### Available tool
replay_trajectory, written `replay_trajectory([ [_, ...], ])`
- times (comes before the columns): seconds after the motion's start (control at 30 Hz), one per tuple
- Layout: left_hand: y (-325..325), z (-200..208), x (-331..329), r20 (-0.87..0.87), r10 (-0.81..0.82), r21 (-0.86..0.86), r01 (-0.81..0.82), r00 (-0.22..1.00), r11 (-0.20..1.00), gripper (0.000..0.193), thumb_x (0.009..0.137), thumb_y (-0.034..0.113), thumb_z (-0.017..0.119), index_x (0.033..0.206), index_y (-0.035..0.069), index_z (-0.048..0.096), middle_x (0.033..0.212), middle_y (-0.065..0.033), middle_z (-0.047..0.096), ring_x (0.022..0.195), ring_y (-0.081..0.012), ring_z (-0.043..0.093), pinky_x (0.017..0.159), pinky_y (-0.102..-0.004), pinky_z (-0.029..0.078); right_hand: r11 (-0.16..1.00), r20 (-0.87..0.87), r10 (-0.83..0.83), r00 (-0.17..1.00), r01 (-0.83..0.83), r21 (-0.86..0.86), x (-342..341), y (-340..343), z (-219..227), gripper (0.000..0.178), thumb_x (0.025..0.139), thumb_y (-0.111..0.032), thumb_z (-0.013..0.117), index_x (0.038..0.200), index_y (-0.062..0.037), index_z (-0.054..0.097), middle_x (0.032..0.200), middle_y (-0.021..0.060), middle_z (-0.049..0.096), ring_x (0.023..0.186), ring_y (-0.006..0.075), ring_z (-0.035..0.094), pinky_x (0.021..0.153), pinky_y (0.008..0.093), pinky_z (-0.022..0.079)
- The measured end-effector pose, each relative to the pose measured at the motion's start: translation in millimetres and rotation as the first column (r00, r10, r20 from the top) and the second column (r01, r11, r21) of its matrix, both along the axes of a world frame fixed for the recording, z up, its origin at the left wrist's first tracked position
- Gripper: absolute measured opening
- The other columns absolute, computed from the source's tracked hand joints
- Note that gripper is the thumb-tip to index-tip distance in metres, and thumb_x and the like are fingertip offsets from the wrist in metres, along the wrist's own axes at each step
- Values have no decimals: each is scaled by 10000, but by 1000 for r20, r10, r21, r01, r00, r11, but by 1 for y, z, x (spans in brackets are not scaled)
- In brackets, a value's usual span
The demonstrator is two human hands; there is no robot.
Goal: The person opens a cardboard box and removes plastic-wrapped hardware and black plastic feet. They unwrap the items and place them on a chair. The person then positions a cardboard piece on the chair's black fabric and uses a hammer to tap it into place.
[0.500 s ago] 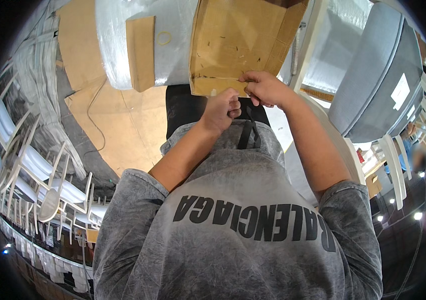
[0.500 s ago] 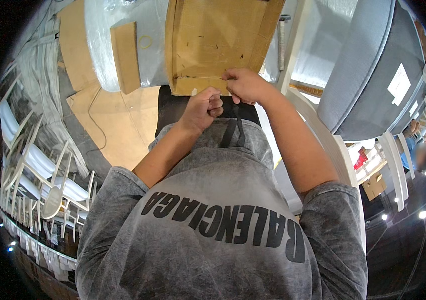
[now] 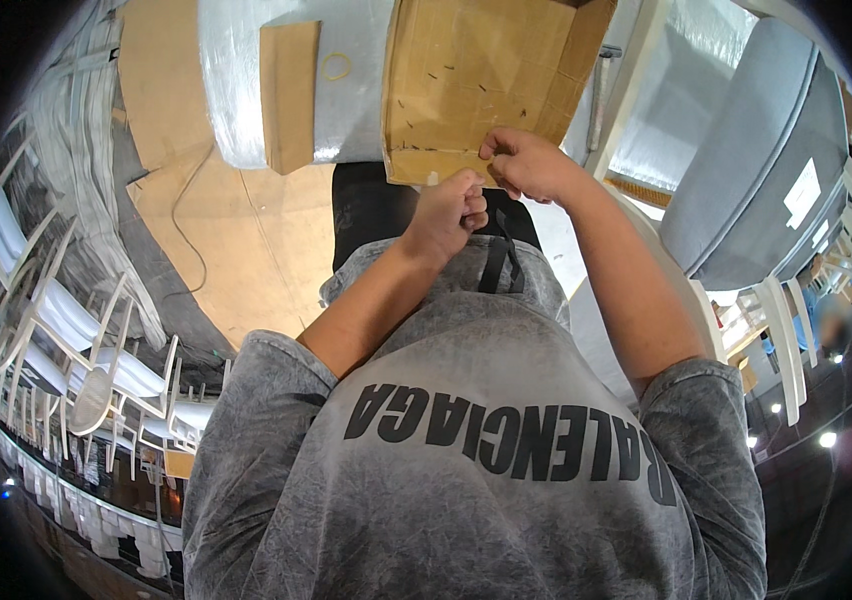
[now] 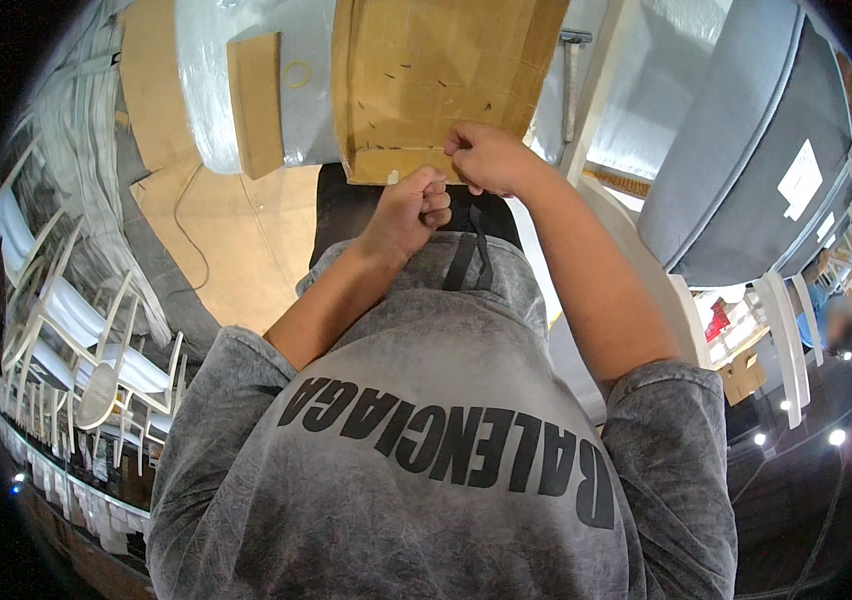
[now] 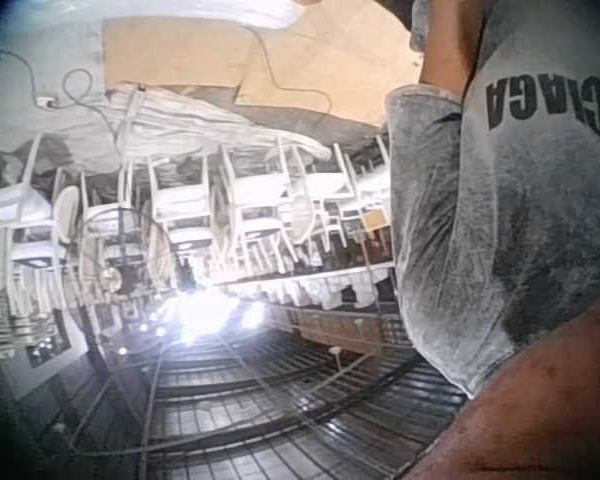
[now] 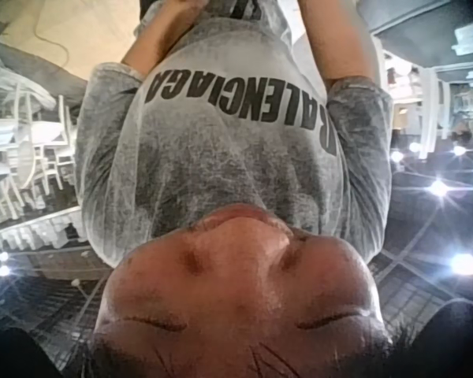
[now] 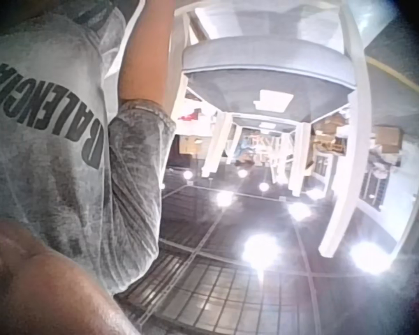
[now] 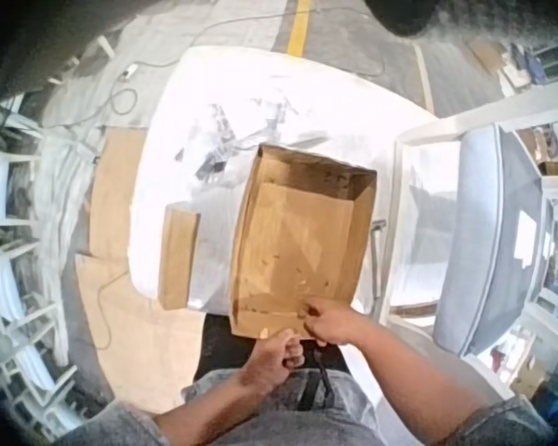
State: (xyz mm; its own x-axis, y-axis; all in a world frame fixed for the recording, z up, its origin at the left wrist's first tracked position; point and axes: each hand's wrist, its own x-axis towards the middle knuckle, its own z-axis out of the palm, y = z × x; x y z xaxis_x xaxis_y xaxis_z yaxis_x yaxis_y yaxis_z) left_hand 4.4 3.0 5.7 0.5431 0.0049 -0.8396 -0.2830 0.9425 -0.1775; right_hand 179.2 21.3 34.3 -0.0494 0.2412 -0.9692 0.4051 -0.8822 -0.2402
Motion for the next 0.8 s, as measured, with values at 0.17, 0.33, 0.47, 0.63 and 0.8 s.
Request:
replay_trajectory([
  [0.17,-2,-4,-1,25,21,-4,-20,999,1000,242,926,93,557,737,181,434,626,84,370,484,-43,317,473,-251,250,980,28,-95,995,88,178,2,-10,-15,193,884,-92,513,1054,-34,581,647,77,583,507,142,525,461,321,419],
  [0.33,0,-4,0,14,24,-29,-24,1000,999,253,921,85,569,732,184,432,621,83,358,479,-46,315,468,-253,238,768,374,234,897,-407,494,-6,-7,-11,150,907,-178,605,974,-46,633,775,131,672,685,294,664,643,405,523],
  [0.47,2,-1,-1,24,25,-12,-24,999,1000,256,910,80,588,735,186,434,626,85,350,481,-44,314,465,-250,238,662,453,359,816,-565,492,-17,2,-17,168,896,-226,638,959,-71,660,873,146,699,818,378,668,717,473,528],
  [0.63,11,7,0,-2,-2,7,2,1000,1000,248,905,85,605,757,193,438,632,83,340,485,-40,313,466,-241,246,546,440,510,739,-674,498,-18,7,-23,177,896,-234,633,950,-67,656,846,142,689,810,369,670,716,481,526],
  [0.8,9,1,-2,-8,14,-9,-14,1000,1000,243,906,91,610,768,192,437,640,81,349,484,-43,317,456,-238,250,509,412,551,725,-684,522,-20,12,-28,193,898,-233,636,945,-47,651,852,155,680,825,370,662,722,479,523],
])
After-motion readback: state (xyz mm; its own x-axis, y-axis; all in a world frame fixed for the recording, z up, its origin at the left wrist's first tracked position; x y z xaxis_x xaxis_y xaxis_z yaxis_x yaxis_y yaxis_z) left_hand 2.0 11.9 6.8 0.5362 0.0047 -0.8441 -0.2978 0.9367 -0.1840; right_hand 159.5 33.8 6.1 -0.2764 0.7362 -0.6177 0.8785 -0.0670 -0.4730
